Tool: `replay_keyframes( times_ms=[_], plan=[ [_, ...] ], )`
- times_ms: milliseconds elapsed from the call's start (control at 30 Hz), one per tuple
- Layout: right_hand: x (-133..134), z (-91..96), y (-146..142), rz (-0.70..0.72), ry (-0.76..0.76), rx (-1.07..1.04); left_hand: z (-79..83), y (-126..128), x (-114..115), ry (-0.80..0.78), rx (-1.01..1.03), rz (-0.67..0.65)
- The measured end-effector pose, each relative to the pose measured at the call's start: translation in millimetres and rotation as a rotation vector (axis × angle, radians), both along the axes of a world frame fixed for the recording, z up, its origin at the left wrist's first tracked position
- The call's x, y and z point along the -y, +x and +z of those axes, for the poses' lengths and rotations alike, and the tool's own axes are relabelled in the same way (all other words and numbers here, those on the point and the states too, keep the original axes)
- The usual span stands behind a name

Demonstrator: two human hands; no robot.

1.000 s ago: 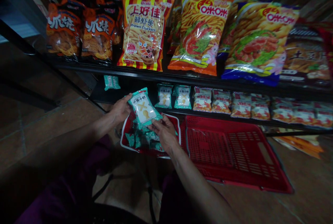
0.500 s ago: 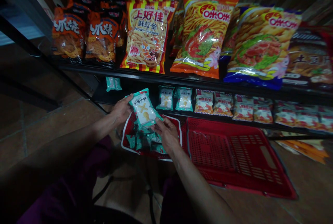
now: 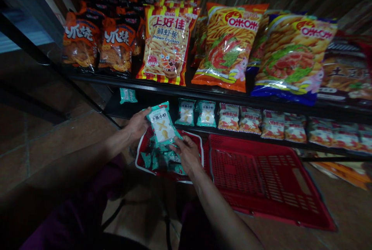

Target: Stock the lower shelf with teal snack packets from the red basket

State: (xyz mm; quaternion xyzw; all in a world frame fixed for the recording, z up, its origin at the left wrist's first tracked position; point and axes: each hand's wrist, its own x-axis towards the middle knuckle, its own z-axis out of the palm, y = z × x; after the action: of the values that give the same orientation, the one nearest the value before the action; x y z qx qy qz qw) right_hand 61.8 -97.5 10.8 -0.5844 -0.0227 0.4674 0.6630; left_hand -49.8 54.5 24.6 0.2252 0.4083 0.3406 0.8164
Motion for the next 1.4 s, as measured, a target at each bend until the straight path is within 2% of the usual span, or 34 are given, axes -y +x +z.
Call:
replay_keyframes(
  times_ms=[233,600,800,1000,1400],
  plan=[
    [0,-5.8,2,-0.066,0.063,-0.015,4.4,0,0,0.012,-0.002,-0.030],
    [1,8.9,4,-0.055,0.062,-0.020,12.2,-2,2,0.027,-0.086,-0.041],
    [1,4.7,6,-0.092,0.069,-0.055,12.6,-3,0,0.030,-0.052,0.010],
    [1,1.0,6,-0.033,-0.021,-0.112,15.4,-3,1,0.019,-0.074,-0.002],
    [2,0.2,4,-0.014,-0.002,-0.117,14.2,-1,1,0.046,-0.085,0.008]
  ],
)
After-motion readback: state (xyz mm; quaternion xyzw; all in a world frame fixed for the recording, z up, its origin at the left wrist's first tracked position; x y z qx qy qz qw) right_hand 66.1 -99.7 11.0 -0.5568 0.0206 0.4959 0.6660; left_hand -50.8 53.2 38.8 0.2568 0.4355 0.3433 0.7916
